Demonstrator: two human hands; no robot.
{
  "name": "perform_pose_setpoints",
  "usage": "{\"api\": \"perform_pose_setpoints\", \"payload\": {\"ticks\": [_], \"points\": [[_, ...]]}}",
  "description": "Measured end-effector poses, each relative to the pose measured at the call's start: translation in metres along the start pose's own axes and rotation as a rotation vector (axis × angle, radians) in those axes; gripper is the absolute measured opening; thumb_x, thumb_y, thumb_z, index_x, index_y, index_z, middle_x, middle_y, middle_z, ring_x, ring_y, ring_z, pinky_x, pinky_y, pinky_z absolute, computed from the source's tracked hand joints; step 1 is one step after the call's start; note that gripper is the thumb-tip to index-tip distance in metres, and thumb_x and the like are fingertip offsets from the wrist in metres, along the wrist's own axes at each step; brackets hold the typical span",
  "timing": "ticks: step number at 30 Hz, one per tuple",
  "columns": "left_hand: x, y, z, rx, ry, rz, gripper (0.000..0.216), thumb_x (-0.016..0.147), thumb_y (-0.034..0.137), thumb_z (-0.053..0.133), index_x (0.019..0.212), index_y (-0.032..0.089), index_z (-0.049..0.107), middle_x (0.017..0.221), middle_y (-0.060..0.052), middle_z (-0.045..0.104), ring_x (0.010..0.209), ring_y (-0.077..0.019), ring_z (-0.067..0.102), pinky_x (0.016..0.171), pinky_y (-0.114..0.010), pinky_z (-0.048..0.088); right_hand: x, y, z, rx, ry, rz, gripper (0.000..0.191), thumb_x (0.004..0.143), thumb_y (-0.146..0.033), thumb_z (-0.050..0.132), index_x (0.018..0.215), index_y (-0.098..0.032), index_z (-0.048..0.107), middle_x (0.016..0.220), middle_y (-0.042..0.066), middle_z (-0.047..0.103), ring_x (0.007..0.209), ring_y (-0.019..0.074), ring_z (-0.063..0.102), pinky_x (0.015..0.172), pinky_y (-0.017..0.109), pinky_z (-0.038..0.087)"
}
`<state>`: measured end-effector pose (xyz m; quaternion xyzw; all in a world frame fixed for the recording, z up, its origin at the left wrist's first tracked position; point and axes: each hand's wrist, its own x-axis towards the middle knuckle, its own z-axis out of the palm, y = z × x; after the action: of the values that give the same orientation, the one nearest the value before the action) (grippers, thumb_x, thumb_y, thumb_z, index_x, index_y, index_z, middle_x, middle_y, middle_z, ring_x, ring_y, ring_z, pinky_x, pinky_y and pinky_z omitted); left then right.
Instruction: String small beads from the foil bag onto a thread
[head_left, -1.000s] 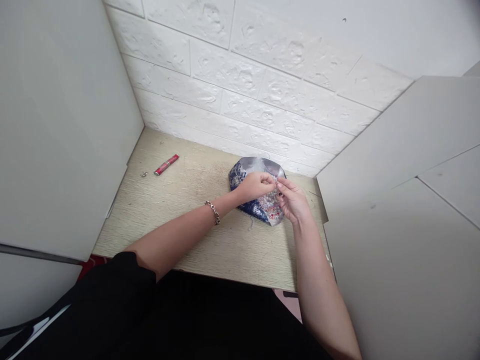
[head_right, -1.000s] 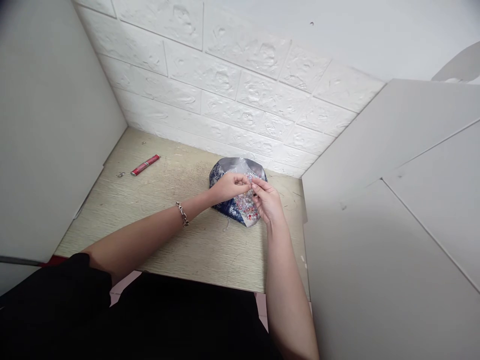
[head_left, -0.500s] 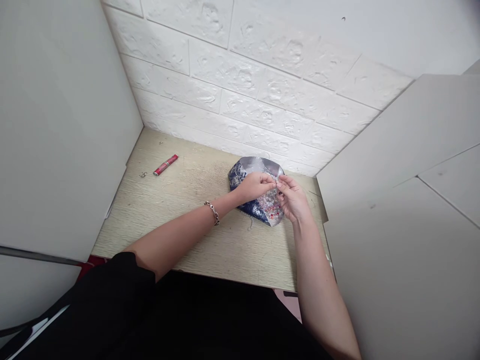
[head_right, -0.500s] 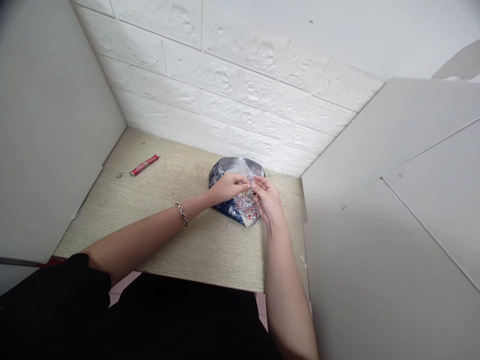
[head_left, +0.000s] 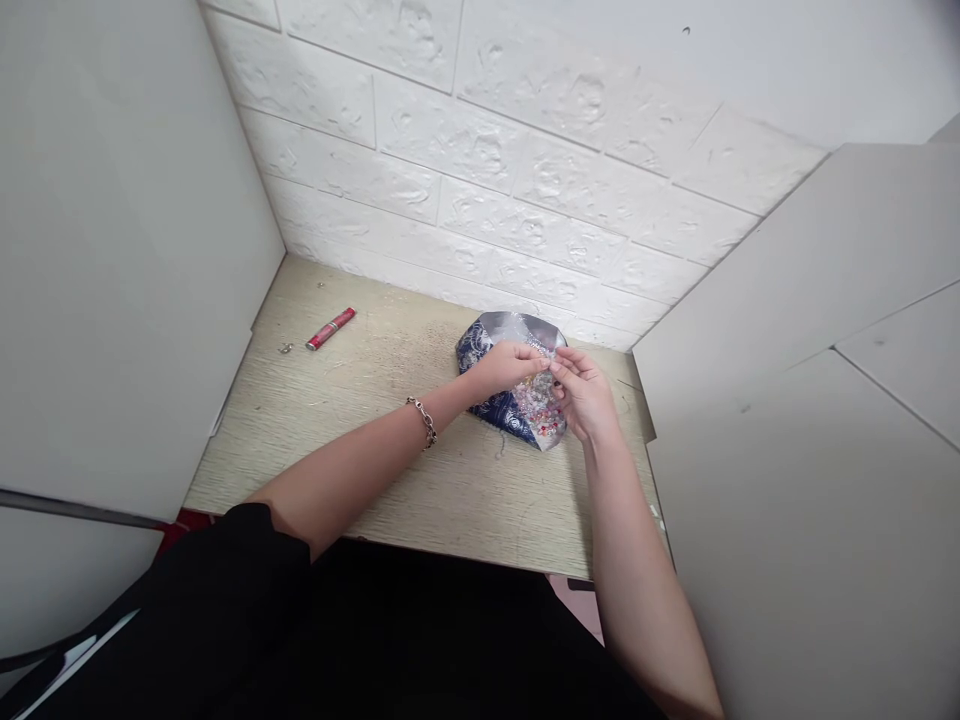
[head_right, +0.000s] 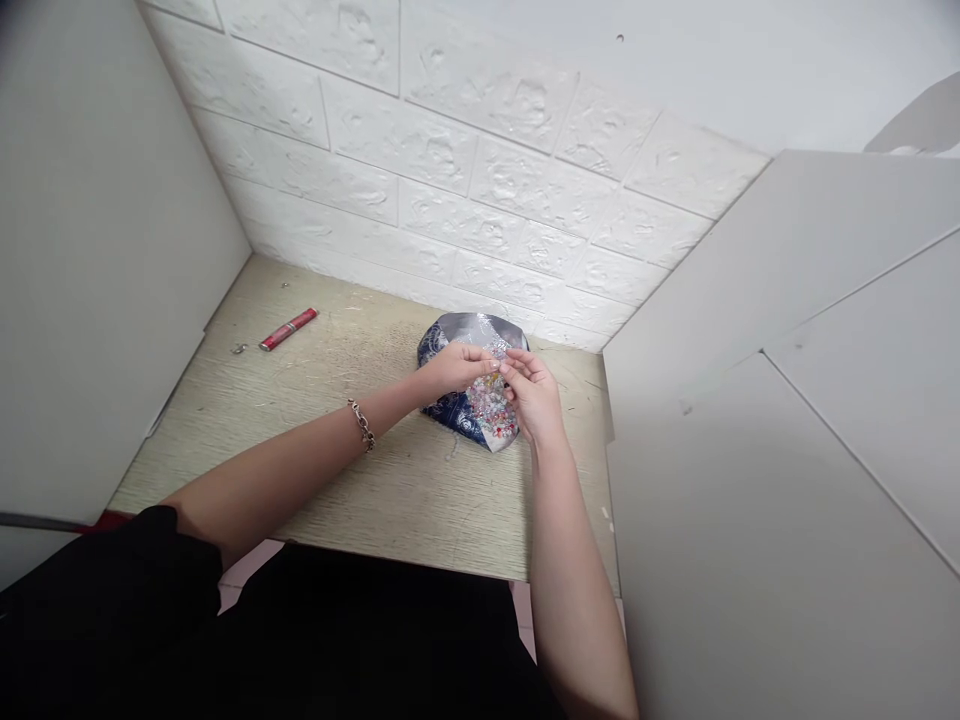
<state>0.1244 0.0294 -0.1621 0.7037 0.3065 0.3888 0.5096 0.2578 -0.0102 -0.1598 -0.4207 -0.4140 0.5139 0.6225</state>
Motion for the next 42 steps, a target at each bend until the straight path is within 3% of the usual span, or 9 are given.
{"api": "perform_pose_setpoints", "payload": {"ticks": [4,14,18,26,32,35,38,42], "points": [[-0.001,0.001,0.000,-0.044,-0.029,-0.079,0.025,0.073,0.035,0.052,0.060,0.014,0.052,0.042,0.009,0.027,0.037,-0.0025,0.024,0.040,-0.020,0.018,0.002,0.003,-0.003,-0.150,0.003,-0.016,0.027,0.054,-0.026,0.071,0.078,-0.017,0.063,0.063,-0.004,0.057,0.044,0.0031,0.038,0.037,0.018,0.026],[-0.002,0.004,-0.005,-0.208,-0.150,-0.211,0.017,0.077,0.027,0.051,0.066,0.015,0.047,0.041,0.010,0.024,0.034,-0.0009,0.019,0.036,-0.018,0.013,0.000,0.001,-0.006,-0.355,0.042,-0.068,0.022,0.055,-0.029,0.069,0.070,-0.016,0.061,0.052,-0.005,0.053,0.040,0.0045,0.038,0.041,0.020,0.030],[-0.004,0.008,-0.007,-0.310,-0.226,-0.254,0.024,0.081,0.034,0.047,0.064,0.016,0.041,0.046,0.009,0.020,0.035,-0.0010,0.017,0.036,-0.019,0.009,-0.003,-0.001,-0.001,-0.433,0.024,-0.078,0.021,0.057,-0.030,0.066,0.071,-0.015,0.061,0.054,-0.004,0.055,0.042,0.0046,0.038,0.042,0.020,0.031],[-0.005,0.009,-0.008,-0.342,-0.295,-0.312,0.027,0.078,0.042,0.048,0.070,0.017,0.045,0.050,0.007,0.022,0.037,-0.0017,0.015,0.037,-0.023,0.005,-0.007,-0.005,0.002,-0.510,0.018,-0.115,0.021,0.060,-0.034,0.063,0.068,-0.014,0.059,0.060,-0.002,0.056,0.049,0.0062,0.039,0.048,0.021,0.033],[-0.004,0.006,-0.010,-0.412,-0.348,-0.312,0.022,0.079,0.034,0.049,0.067,0.016,0.044,0.051,0.008,0.019,0.038,-0.0013,0.012,0.037,-0.021,0.004,-0.008,-0.013,-0.006,-0.878,0.062,-0.242,0.037,0.073,-0.047,0.047,0.060,-0.014,0.057,0.051,-0.003,0.045,0.050,0.0084,0.037,0.049,0.022,0.029],[-0.003,0.006,-0.011,-0.419,-0.303,-0.305,0.023,0.079,0.034,0.049,0.066,0.016,0.043,0.052,0.007,0.025,0.039,-0.0010,0.014,0.037,-0.021,0.006,-0.012,-0.015,-0.009,-1.118,-0.014,-0.215,0.041,0.074,-0.048,0.043,0.058,-0.014,0.058,0.049,-0.002,0.046,0.050,0.0094,0.039,0.049,0.022,0.029],[-0.004,0.008,-0.010,-0.358,-0.222,-0.297,0.026,0.081,0.038,0.043,0.066,0.016,0.042,0.052,0.006,0.029,0.038,-0.0016,0.015,0.038,-0.021,0.008,-0.014,-0.012,-0.009,-1.277,-0.138,-0.091,0.027,0.070,-0.041,0.051,0.067,-0.017,0.064,0.057,-0.001,0.056,0.054,0.0109,0.046,0.049,0.022,0.031],[-0.004,0.011,-0.006,0.024,-0.199,-0.249,0.028,0.082,0.037,0.037,0.063,0.017,0.042,0.045,0.007,0.029,0.037,-0.0047,0.022,0.040,-0.021,0.017,-0.015,-0.007,-0.005,-1.433,-0.279,0.016,0.017,0.065,-0.028,0.055,0.075,-0.024,0.068,0.069,0.001,0.063,0.060,0.0127,0.052,0.053,0.022,0.035]]}}
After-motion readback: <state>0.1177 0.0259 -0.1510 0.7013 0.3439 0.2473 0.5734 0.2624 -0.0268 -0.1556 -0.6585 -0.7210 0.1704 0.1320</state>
